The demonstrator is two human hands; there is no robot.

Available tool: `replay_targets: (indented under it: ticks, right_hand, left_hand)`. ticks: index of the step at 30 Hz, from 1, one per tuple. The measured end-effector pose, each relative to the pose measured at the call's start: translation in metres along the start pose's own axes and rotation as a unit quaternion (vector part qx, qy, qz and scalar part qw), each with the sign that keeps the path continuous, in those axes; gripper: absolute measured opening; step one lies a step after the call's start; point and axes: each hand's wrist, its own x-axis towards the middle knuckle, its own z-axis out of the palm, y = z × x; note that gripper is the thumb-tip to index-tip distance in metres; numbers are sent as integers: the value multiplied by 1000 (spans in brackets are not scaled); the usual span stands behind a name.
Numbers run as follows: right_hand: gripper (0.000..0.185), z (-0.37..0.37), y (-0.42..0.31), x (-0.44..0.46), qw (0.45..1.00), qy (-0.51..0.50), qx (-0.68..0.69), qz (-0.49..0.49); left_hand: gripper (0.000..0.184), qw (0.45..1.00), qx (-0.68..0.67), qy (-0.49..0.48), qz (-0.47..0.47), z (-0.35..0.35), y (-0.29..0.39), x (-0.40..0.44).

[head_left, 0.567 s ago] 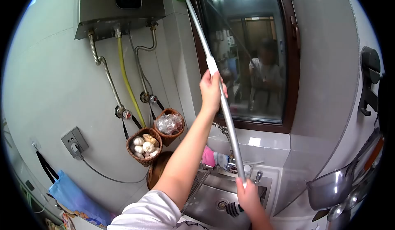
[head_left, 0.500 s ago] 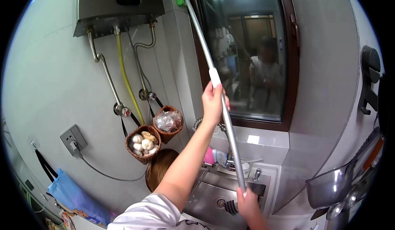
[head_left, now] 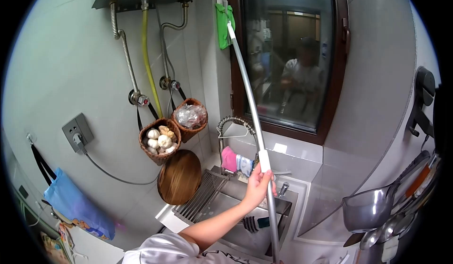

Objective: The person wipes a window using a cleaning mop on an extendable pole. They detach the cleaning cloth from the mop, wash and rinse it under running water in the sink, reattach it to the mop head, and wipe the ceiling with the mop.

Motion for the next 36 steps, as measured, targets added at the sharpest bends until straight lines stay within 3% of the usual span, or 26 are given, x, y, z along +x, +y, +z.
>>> replay_targets:
  ticks: [3, 6, 9, 11, 14, 17, 20, 23, 26, 29, 32, 33, 35, 36]
  right_hand:
    - [38, -8, -7, 5, 1000, 9, 4, -19]
    - [37, -25, -63, 8, 994, 0, -103, -40]
    - [38, -20, -61, 34, 975, -29, -149, -165]
    - [41, -31, -120, 19, 982, -88, -90, -138]
    - [33, -26, -118, 11, 978, -116, 47, -168]
    - [30, -16, -116, 1, 953, -146, 190, -188]
    - [30, -18, -133, -16, 941, -159, 267, -136]
    - [31, -5, -128, -15, 955, -142, 228, -126]
    - [31, 7, -137, -28, 961, -136, 221, -91]
    - [31, -4, -194, -58, 983, -165, 57, -60]
    - [20, 68, -83, -10, 934, -78, 342, -69]
    - [15, 79, -75, 0, 940, -118, 314, -60]
    - [17, 87, -119, -20, 970, -77, 15, -230]
    - [19, 87, -138, -33, 941, -54, -140, -303]
  left_hand:
    - [16, 999, 22, 7, 43, 13, 14, 8]
    - [15, 992, 51, 2, 114, 29, 40, 26]
    - [14, 984, 67, 29, 164, 36, 70, 49]
    - [15, 984, 37, 28, 170, 37, 89, 60]
    - [21, 985, -46, -26, 164, 23, 95, 66]
    - [41, 975, -158, -94, 125, 25, 94, 59]
    - [45, 961, -216, -135, 103, 25, 86, 55]
    - [44, 955, -231, -150, 106, 23, 93, 44]
    - [43, 975, -172, -79, 115, 11, 105, 28]
    - [22, 981, -139, -43, 127, -6, 123, 20]
    - [17, 984, -110, -34, 134, -27, 142, 20]
    - [17, 985, -104, -34, 135, -33, 147, 19]
    - [18, 985, -93, -35, 144, -47, 155, 15]
    - [18, 986, -91, -34, 138, -52, 157, 10]
